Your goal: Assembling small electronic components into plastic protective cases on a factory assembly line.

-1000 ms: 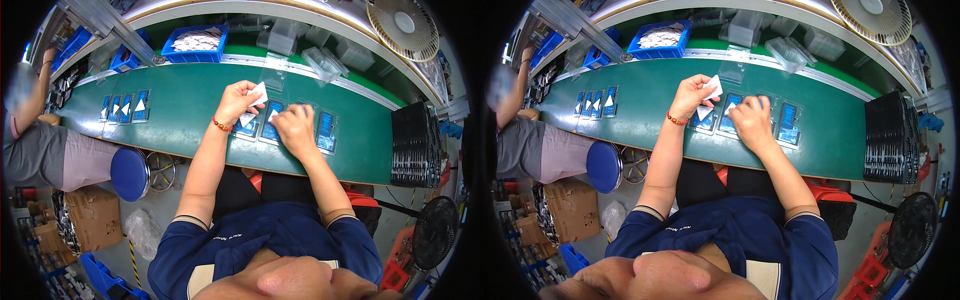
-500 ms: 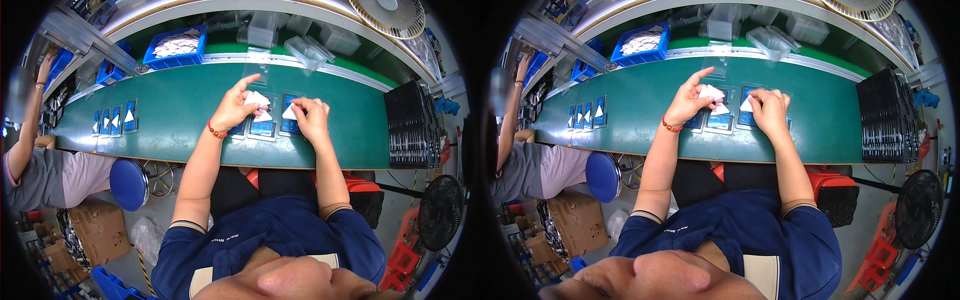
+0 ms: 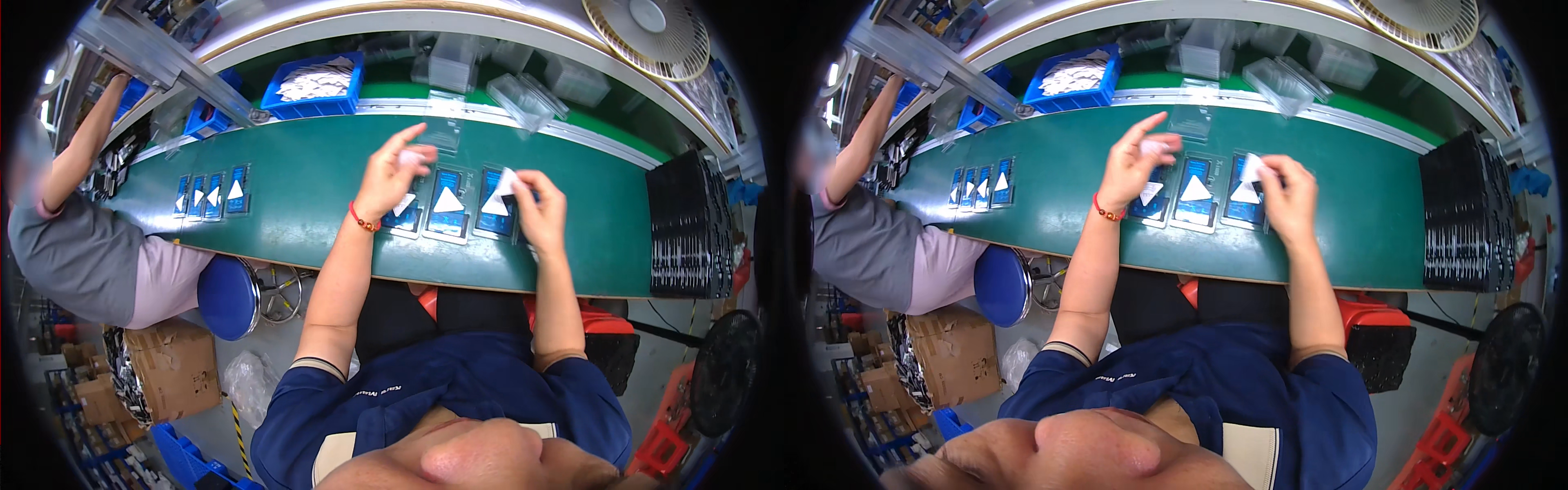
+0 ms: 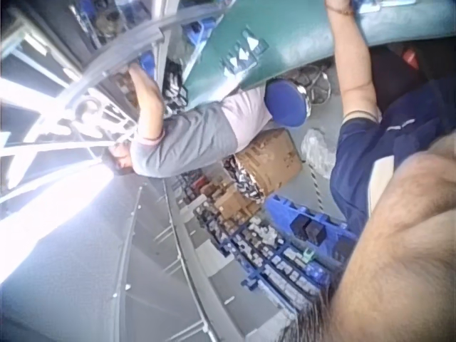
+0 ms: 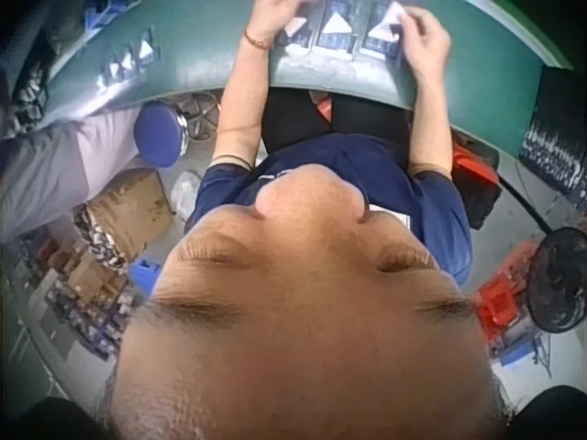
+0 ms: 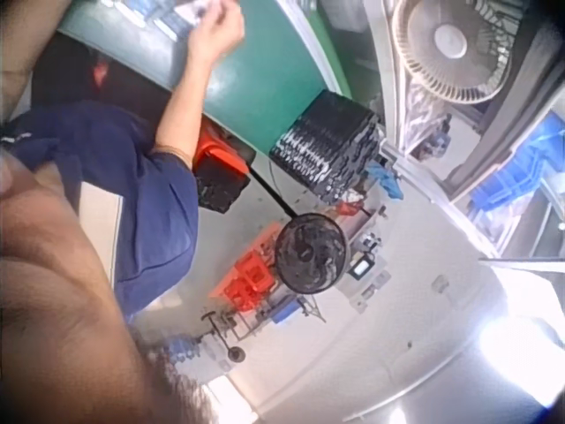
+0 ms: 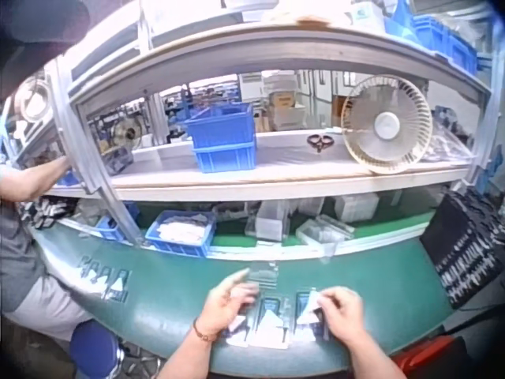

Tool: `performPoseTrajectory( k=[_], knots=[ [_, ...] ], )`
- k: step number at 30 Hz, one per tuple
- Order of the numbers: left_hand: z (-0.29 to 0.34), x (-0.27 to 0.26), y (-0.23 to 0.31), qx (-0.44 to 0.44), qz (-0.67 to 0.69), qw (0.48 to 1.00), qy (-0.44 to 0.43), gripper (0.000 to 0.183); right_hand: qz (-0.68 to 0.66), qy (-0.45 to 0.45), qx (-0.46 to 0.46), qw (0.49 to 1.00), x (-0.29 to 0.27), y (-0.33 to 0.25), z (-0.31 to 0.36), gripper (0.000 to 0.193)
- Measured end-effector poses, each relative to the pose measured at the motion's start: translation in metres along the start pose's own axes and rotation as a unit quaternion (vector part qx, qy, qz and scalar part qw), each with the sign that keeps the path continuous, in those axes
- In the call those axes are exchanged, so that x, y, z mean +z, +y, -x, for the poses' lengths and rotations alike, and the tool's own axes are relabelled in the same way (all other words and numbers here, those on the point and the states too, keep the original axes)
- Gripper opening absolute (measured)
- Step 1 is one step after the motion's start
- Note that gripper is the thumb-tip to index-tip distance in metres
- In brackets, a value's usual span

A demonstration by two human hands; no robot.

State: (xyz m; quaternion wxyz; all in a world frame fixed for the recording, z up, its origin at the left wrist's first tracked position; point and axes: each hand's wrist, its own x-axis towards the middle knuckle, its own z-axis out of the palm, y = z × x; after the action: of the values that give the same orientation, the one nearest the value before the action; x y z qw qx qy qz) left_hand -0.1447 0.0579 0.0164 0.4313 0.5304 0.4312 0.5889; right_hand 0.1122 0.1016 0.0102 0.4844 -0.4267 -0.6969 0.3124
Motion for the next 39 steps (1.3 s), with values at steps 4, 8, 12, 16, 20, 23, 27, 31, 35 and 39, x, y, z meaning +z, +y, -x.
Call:
performPoseTrajectory(
  k=[4,8,12,16,20,23,27,31,35,39],
  knots=[
    [-0.034,-0.056,0.002,0.150,-0.205,0.926,0.280,0.023,0.172,-0.043,0.006,0.984,-0.046,0.011,0.013,0.010],
    [-0.086,-0.129,0.015,0.190,-0.554,0.768,0.258,0.029,0.211,-0.030,-0.085,0.973,-0.045,0.016,0.028,0.027],
    [-0.100,-0.142,-0.003,0.180,-0.705,0.636,0.256,0.037,0.215,-0.094,-0.101,0.967,-0.060,0.007,0.022,0.056],
    [-0.039,-0.060,0.008,0.160,-0.646,0.719,0.202,0.047,0.279,-0.298,-0.171,0.897,-0.069,0.004,0.016,0.083],
    [0.042,0.029,0.021,0.018,-0.666,0.740,0.091,0.053,0.334,-0.372,-0.187,0.845,-0.046,0.002,0.012,0.082],
    [0.059,0.028,0.014,-0.025,-0.658,0.746,0.099,0.055,0.331,-0.372,-0.203,0.843,-0.022,-0.007,0.018,0.077],
    [0.065,-0.025,0.010,-0.048,-0.662,0.731,0.161,0.054,0.306,-0.353,-0.235,0.853,0.042,-0.023,0.024,0.076],
    [0.080,-0.112,0.003,-0.090,-0.684,0.693,0.210,0.052,0.266,-0.364,-0.256,0.855,0.128,-0.047,0.026,0.077],
    [0.092,-0.177,0.007,-0.106,-0.684,0.681,0.239,0.050,0.229,-0.380,-0.237,0.864,0.186,-0.073,0.026,0.080],
    [0.085,-0.181,0.006,-0.072,-0.680,0.650,0.332,0.050,0.066,-0.300,-0.227,0.924,0.192,-0.076,0.019,0.077]
  ],
)
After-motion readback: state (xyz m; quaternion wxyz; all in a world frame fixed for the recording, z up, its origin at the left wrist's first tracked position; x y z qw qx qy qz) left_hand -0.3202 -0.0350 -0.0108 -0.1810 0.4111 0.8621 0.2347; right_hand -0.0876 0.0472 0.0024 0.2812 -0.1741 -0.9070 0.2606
